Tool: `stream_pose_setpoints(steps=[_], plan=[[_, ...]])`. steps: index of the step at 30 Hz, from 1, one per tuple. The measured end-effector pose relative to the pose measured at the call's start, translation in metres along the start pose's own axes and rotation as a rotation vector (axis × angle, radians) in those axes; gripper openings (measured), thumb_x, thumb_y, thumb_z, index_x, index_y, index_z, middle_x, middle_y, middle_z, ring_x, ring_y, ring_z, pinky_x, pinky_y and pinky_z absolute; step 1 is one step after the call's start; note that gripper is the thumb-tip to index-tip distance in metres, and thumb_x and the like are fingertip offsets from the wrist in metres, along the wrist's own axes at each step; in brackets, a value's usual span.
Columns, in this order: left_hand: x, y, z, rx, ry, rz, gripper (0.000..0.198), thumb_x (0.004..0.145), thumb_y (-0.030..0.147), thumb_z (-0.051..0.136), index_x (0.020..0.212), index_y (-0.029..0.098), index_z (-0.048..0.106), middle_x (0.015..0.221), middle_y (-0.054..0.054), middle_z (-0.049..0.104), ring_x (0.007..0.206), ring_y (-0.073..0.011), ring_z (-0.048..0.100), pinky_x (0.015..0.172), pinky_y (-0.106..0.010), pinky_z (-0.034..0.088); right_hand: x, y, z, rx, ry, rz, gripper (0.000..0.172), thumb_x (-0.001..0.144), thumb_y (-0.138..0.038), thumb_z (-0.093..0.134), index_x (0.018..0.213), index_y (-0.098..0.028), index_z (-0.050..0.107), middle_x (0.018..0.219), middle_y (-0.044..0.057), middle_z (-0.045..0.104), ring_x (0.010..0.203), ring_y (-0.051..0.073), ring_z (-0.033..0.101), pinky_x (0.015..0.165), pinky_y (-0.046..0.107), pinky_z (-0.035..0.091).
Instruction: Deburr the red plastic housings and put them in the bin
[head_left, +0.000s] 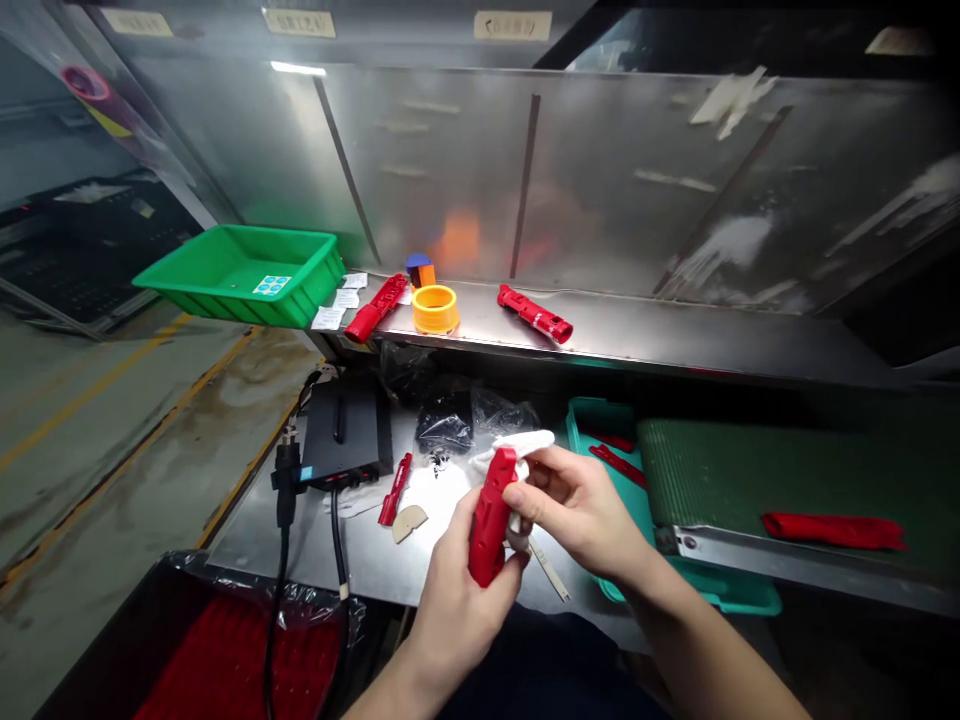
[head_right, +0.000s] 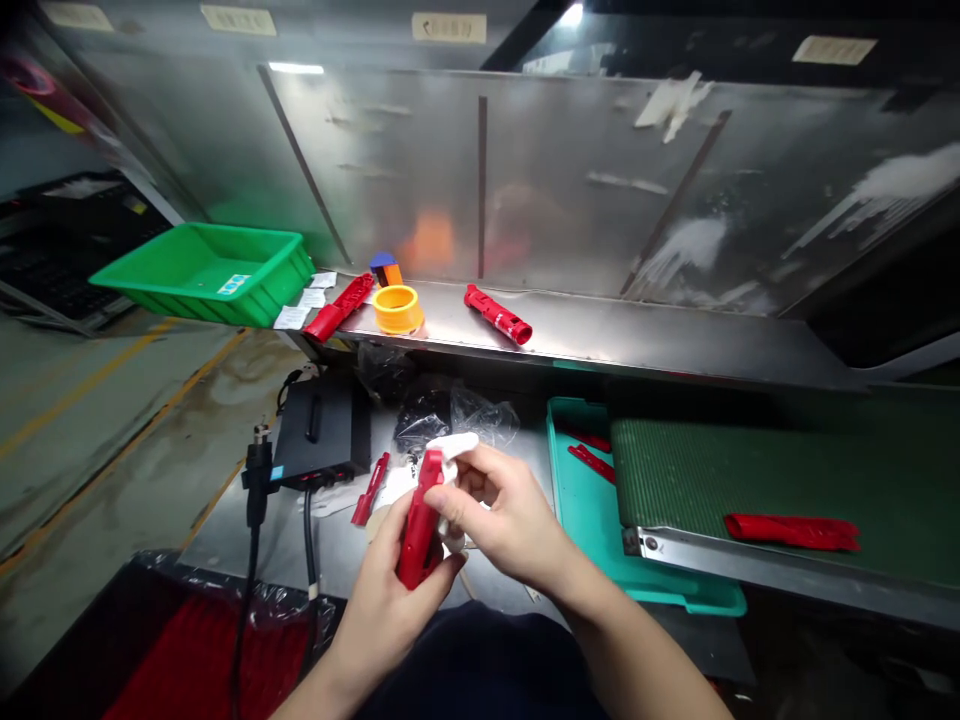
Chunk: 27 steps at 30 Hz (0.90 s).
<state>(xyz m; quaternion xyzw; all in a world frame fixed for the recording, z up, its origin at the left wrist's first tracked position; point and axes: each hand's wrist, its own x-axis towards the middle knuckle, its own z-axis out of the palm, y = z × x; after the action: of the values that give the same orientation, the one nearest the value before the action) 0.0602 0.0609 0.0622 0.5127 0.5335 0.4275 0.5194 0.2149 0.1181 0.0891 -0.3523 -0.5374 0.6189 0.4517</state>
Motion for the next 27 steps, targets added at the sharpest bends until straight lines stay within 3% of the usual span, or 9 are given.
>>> stream_pose_setpoints(steps=[2, 5, 8, 12, 16, 19, 21, 27], plan=[[-0.001, 0.001, 0.000, -0.002, 0.015, -0.036, 0.050, 0.086, 0.021, 0.074, 0.134, 0.024, 0.061, 0.116, -0.006, 0.076, 0.104, -0.0259, 0.074, 0.092, -0.037, 0.060, 0.001, -0.003, -0.005, 0.108, -0.013, 0.036, 0.017, 0.092, -0.035, 0.084, 0.101, -0.022, 0.076, 0.075, 0.000, 0.070, 0.056, 0.013, 0.064, 0.052, 0.023, 0.055], [0.000, 0.004, 0.000, -0.084, 0.045, -0.096, 0.051, 0.085, 0.025, 0.076, 0.133, 0.022, 0.061, 0.118, -0.007, 0.076, 0.105, -0.0276, 0.074, 0.093, -0.039, 0.060, -0.003, -0.006, -0.009, 0.154, 0.040, -0.043, 0.016, 0.095, -0.035, 0.082, 0.107, -0.025, 0.079, 0.075, 0.000, 0.070, 0.057, 0.013, 0.063, 0.054, 0.023, 0.056], [0.002, 0.006, 0.002, -0.118, 0.071, -0.107, 0.053, 0.082, 0.024, 0.078, 0.132, 0.022, 0.062, 0.121, -0.008, 0.076, 0.107, -0.0287, 0.074, 0.094, -0.040, 0.061, -0.006, -0.007, -0.008, 0.024, 0.097, -0.169, 0.013, 0.101, -0.034, 0.074, 0.108, -0.027, 0.082, 0.085, 0.002, 0.070, 0.070, 0.015, 0.066, 0.062, 0.025, 0.058], [0.001, 0.006, 0.004, -0.103, 0.074, -0.083, 0.054, 0.082, 0.021, 0.077, 0.133, 0.023, 0.062, 0.121, -0.006, 0.075, 0.107, -0.0284, 0.074, 0.094, -0.041, 0.061, -0.007, -0.005, -0.003, -0.192, 0.224, -0.265, 0.013, 0.100, -0.026, 0.072, 0.095, -0.026, 0.084, 0.088, 0.002, 0.070, 0.080, 0.015, 0.064, 0.067, 0.023, 0.053], [-0.004, 0.002, 0.005, -0.050, 0.060, -0.035, 0.057, 0.086, 0.017, 0.073, 0.140, 0.026, 0.059, 0.133, -0.008, 0.072, 0.120, -0.0304, 0.070, 0.102, -0.042, 0.058, -0.005, 0.000, 0.001, -0.100, 0.207, -0.190, 0.005, 0.092, -0.024, 0.079, 0.088, -0.023, 0.075, 0.085, 0.000, 0.067, 0.074, 0.014, 0.063, 0.065, 0.023, 0.052], [-0.008, -0.001, 0.004, 0.001, 0.045, 0.006, 0.060, 0.088, 0.013, 0.069, 0.146, 0.026, 0.057, 0.138, -0.009, 0.070, 0.129, -0.0318, 0.066, 0.108, -0.044, 0.055, -0.004, -0.001, -0.001, 0.055, 0.133, 0.001, 0.026, 0.086, -0.030, 0.085, 0.105, -0.024, 0.069, 0.082, -0.001, 0.066, 0.066, 0.015, 0.063, 0.057, 0.024, 0.051], [-0.010, -0.004, 0.002, 0.038, 0.045, 0.040, 0.061, 0.088, 0.013, 0.068, 0.147, 0.025, 0.056, 0.138, -0.010, 0.070, 0.129, -0.0325, 0.066, 0.111, -0.046, 0.053, -0.002, -0.004, -0.002, 0.031, 0.061, 0.066, 0.034, 0.085, -0.036, 0.087, 0.112, -0.023, 0.071, 0.086, 0.001, 0.065, 0.064, 0.015, 0.062, 0.053, 0.025, 0.050], [-0.009, -0.016, -0.005, 0.077, 0.000, 0.028, 0.045, 0.092, 0.017, 0.063, 0.136, 0.023, 0.059, 0.137, -0.013, 0.070, 0.125, -0.0315, 0.068, 0.107, -0.045, 0.054, 0.007, -0.002, -0.002, -0.198, 0.026, -0.039, 0.024, 0.090, -0.044, 0.082, 0.099, -0.022, 0.083, 0.087, 0.003, 0.066, 0.071, 0.015, 0.061, 0.059, 0.025, 0.050]])
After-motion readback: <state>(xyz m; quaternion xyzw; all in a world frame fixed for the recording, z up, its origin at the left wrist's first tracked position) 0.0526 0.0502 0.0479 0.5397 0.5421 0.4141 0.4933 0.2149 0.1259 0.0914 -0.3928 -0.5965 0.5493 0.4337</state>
